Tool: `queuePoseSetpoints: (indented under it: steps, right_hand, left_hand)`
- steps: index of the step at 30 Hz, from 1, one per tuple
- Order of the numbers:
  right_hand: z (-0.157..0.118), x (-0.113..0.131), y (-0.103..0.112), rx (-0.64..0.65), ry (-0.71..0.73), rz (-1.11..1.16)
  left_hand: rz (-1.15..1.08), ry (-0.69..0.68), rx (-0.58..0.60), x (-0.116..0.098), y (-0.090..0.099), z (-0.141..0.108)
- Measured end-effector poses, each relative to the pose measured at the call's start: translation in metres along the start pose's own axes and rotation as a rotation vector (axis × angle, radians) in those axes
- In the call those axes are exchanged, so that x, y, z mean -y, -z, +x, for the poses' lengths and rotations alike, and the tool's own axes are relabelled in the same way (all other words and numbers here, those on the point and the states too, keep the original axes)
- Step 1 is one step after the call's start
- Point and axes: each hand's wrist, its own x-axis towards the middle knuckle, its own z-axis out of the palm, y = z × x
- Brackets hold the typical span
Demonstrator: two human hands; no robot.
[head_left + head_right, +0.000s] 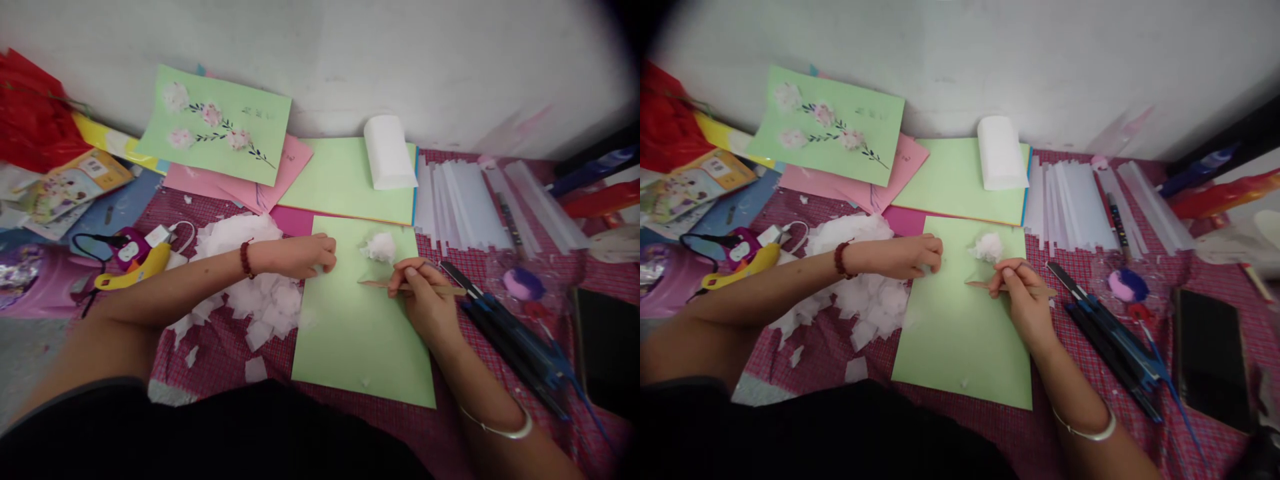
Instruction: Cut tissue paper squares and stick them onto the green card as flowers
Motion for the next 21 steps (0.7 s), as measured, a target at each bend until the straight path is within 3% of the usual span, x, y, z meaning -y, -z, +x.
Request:
queuePoseSetpoints:
  steps: [4, 7, 12, 15, 18, 21]
  right_hand:
    - [0.0, -0.001, 0.0, -0.001, 0.001, -0.005]
    - [0.0, -0.001, 0.001, -0.007, 0.013, 0.004]
    - [0.003, 0.0, 0.003, -0.054, 0.041, 0.013]
    - [0.005, 0.002, 0.005, -0.097, 0.07, 0.038]
    - [0.005, 0.005, 0.006, -0.097, 0.086, 0.03]
    - [0.003, 0.009, 0.003, -0.009, 0.098, -0.086]
  left_hand:
    - [-0.062, 0.039, -0.043, 0.006, -0.006, 0.0]
    - [-0.185, 0.083, -0.045, 0.007, 0.001, 0.004]
    - [-0.549, 0.142, -0.055, -0.008, 0.017, 0.013]
    - [-0.744, 0.152, -0.082, -0.021, 0.017, 0.025]
    - [-0.736, 0.157, -0.158, -0.028, 0.009, 0.04]
    - [-0.633, 0.146, -0.228, -0.033, -0.002, 0.052]
